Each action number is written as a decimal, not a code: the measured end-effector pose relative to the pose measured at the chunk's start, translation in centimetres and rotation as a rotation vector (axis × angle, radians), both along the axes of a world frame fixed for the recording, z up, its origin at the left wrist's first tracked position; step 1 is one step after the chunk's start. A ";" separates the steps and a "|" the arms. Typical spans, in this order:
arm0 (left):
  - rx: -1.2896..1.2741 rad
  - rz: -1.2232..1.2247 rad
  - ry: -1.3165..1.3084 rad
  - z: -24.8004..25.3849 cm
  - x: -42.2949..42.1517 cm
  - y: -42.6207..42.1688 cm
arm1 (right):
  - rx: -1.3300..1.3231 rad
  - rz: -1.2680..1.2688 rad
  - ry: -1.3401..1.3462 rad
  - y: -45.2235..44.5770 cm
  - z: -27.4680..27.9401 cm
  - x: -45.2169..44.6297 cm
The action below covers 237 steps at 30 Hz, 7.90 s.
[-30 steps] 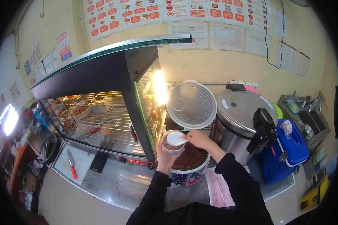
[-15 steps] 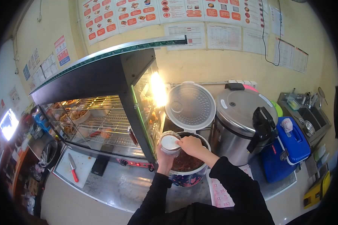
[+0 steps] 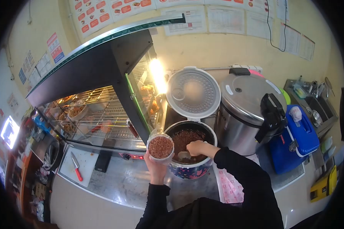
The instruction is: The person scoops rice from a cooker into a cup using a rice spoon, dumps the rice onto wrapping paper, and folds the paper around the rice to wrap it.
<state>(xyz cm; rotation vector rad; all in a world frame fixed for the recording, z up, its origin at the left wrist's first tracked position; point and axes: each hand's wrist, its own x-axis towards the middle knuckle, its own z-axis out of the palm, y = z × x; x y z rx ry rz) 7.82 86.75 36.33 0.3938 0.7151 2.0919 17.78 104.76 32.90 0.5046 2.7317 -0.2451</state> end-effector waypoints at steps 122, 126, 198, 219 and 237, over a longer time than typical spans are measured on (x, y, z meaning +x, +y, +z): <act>-0.745 -0.456 1.861 -15.8 29.8 -4.9 | 0.050 -0.518 0.730 -5.5 -14.0 33.1; -0.673 -0.481 1.885 -16.3 28.9 -5.4 | -0.142 -0.794 0.574 -5.0 -11.9 32.2; -0.184 -0.131 2.144 -10.4 26.0 11.3 | -0.141 -0.563 1.207 -1.3 -13.6 42.5; -0.256 -0.297 2.181 -15.2 30.8 0.9 | -1.003 -1.249 0.736 0.8 -17.2 42.1; -0.494 -1.093 2.086 -10.3 27.4 9.0 | -1.937 -1.336 1.250 -7.5 -12.1 41.0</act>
